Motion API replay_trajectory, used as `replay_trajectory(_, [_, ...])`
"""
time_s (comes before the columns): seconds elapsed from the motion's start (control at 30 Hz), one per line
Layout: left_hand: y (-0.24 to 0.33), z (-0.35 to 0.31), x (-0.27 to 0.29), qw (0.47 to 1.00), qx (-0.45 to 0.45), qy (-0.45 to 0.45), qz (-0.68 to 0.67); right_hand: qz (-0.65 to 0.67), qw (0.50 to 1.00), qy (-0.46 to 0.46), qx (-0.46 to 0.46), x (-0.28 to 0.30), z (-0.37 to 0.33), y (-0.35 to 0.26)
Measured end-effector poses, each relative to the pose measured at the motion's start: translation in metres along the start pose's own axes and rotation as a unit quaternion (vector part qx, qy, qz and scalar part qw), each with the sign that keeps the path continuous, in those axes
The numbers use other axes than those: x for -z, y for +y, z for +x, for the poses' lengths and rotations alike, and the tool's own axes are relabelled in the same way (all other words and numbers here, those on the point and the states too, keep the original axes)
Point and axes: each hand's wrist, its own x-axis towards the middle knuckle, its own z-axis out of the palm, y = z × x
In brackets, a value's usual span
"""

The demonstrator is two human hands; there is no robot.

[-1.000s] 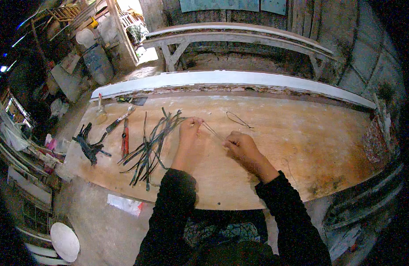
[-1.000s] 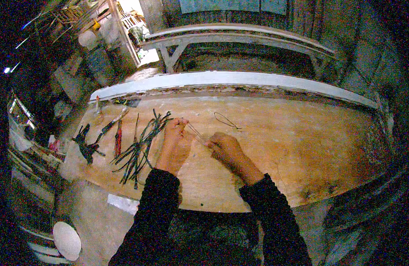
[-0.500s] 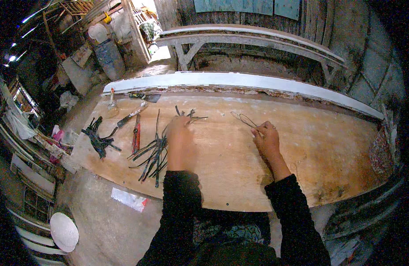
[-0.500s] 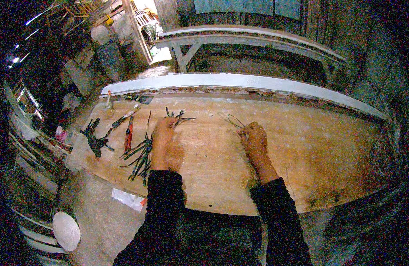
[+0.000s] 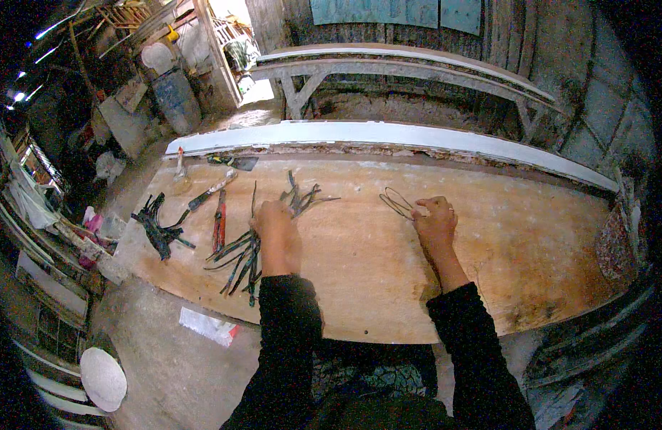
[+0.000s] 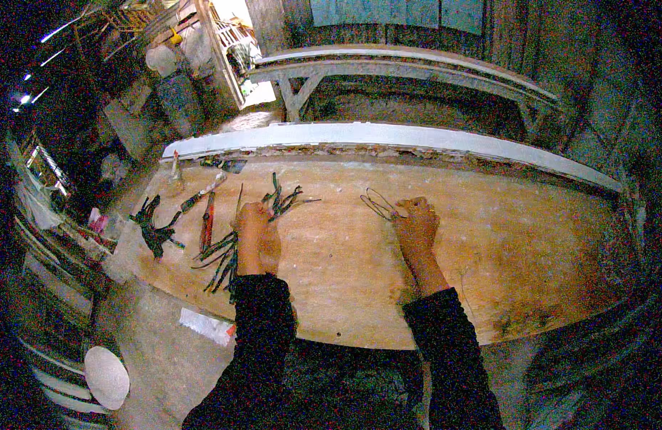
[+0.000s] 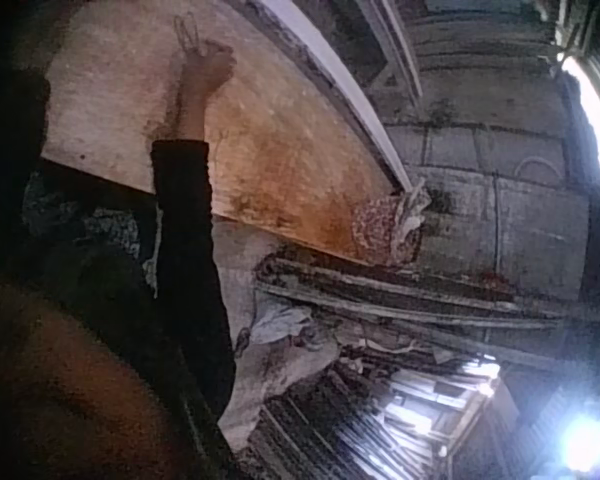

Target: The person retrieves a bundle of dark strips from a plastic bag and moves to a workbench. They then repeatedly strip the outer sheath from the strips by hand, separating the inner wires and placing the processed pieces on the table.

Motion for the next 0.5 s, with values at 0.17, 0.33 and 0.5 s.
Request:
replay_trajectory(0.17, [0.011,-0.008,0.008,0.998,-0.029,0.052,0.003,0.048,0.998,0.018,0.041,-0.004,-0.003,-0.003])
replay_trajectory(0.33, [0.01,-0.007,0.011,0.997,-0.037,0.068,-0.016,0.062,0.996,0.024,0.054,-0.009,-0.002,-0.002])
replay_trajectory(0.5, [0.027,-0.017,0.023,0.982,-0.069,0.126,-0.119,0.06,0.997,0.006,0.047,-0.003,-0.004,-0.006])
